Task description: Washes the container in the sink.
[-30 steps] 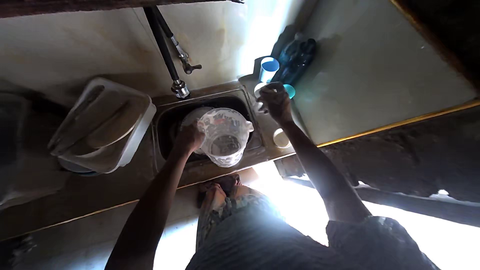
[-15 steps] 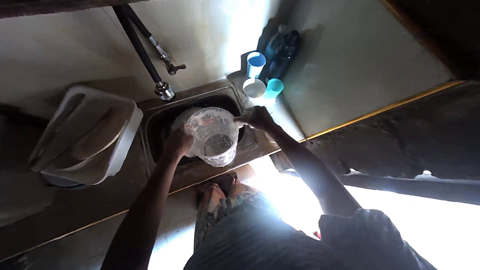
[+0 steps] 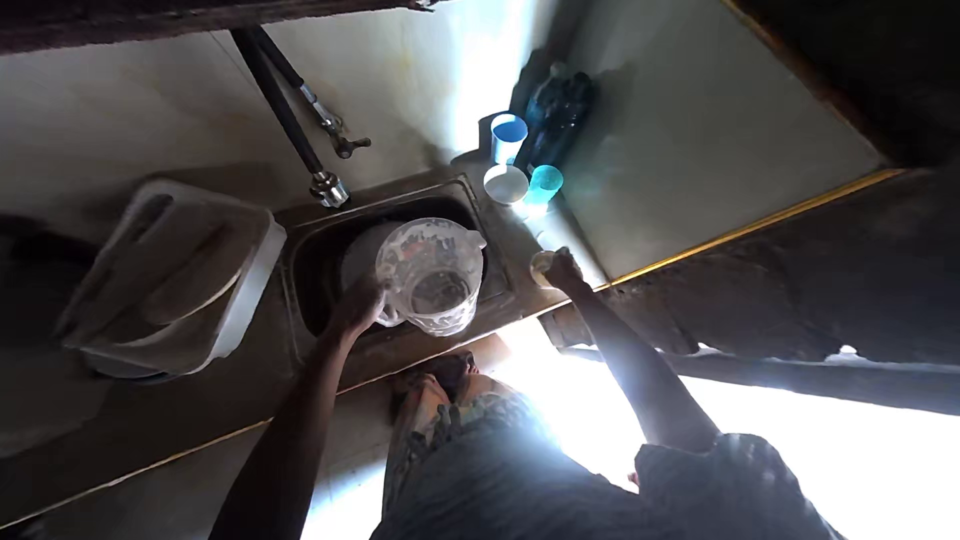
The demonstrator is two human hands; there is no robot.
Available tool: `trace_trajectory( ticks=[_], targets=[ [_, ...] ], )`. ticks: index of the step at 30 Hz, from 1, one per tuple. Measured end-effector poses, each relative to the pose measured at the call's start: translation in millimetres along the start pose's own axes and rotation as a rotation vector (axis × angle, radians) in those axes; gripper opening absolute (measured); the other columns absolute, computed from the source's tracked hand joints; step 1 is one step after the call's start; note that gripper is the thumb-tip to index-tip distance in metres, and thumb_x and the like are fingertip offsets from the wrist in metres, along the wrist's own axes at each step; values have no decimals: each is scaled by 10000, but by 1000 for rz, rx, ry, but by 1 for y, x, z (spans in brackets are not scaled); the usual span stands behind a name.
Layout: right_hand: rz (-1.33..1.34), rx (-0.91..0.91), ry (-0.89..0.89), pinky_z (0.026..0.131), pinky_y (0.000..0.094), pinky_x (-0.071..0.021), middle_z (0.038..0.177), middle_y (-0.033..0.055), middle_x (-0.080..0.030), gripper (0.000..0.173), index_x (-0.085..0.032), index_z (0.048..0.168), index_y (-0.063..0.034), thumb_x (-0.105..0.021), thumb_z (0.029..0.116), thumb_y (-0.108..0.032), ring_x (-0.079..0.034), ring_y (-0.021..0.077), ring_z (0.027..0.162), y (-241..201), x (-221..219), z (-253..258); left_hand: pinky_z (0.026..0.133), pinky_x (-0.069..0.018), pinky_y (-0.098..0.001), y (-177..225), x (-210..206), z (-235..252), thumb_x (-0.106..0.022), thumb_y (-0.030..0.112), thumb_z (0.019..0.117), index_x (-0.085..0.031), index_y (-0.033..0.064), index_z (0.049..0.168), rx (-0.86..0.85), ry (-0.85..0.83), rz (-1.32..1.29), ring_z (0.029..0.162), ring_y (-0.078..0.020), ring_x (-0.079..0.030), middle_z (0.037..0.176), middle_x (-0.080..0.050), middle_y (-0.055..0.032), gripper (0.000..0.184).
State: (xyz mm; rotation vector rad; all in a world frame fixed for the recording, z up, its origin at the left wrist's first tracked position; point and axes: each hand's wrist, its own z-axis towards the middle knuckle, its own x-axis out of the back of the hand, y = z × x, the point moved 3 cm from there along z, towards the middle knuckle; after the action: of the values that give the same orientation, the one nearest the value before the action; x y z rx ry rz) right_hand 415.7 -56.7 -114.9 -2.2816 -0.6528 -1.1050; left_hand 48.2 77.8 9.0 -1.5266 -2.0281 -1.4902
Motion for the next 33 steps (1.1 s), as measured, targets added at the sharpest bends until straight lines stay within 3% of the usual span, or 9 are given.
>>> trace_trajectory(
  ticks=[4,9,11,14,18,21,25,29,33],
  targets=[
    [482,196,326,1049,546,-492,1288,227,-652,395,-691,1232,-15,-723,960,-300,-630,363,1208,-40,65,-37,746,-538,-539,8,-9,-2,-462,276,1097,-528,44,1410,-34,107,55,758,-335,-654,930,-668,-225,395],
    [440,899,318,887,374,-579,1012,126,-727,195,-794,984,-48,-753,907,-222,-699,197,945,-117,76,-114,826,-504,-670,59,-23,-19,-379,403,1108,-433,63,1513,-116,88,362,976,-499,-663,1056,-672,-304,532],
    [169,803,-54,898,496,-549,1010,173,-710,370,-736,1040,-11,-591,1037,-352,-691,299,966,-137,57,-146,788,-516,-654,75,-28,-23,-355,382,1114,-411,63,1514,-118,76,418,949,-495,-668,1024,-674,-293,515],
    [102,687,-416,1071,554,-431,1265,277,-652,412,-585,1392,26,-364,1128,-200,-603,410,1224,-158,38,-179,789,-517,-633,89,-28,-24,-469,266,1089,-467,17,1468,-197,72,465,968,-485,-668,1062,-672,-292,454],
    [507,769,-10,961,478,-523,1122,247,-700,296,-637,1268,81,-492,1046,-51,-681,333,1044,-168,29,-183,875,-486,-672,85,-33,-3,-579,194,1037,-595,17,1374,-407,9,445,1102,-505,-627,1280,-624,-292,382],
    [310,897,143,1034,480,-521,1189,221,-710,303,-688,1218,54,-567,1028,-149,-681,335,1144,-163,14,-183,924,-466,-675,77,-20,2,-517,214,1074,-526,5,1432,-349,-36,345,1124,-506,-620,1243,-629,-312,415],
    [77,930,-291,1025,491,-488,1205,199,-695,472,-698,1202,13,-437,1095,-366,-641,322,1186,-127,15,-181,699,-544,-560,60,-16,-5,-456,305,1099,-531,133,1456,-303,-55,265,744,-355,-666,943,-688,-208,403],
    [-244,725,-661,1100,598,-400,1363,233,-618,450,-548,1438,-33,-333,1133,-283,-579,383,1294,-101,9,-147,875,-503,-625,99,-33,-31,-458,391,1082,-410,165,1568,-285,-147,391,1003,-422,-673,1075,-703,-235,538],
    [-528,706,-338,1183,602,-289,1394,246,-585,439,-596,1392,-30,-627,973,-157,-512,424,1342,-78,-33,-99,803,-514,-576,136,-65,-44,-475,386,1058,-390,200,1577,-447,-259,572,907,-385,-687,936,-715,-184,558]
  ],
)
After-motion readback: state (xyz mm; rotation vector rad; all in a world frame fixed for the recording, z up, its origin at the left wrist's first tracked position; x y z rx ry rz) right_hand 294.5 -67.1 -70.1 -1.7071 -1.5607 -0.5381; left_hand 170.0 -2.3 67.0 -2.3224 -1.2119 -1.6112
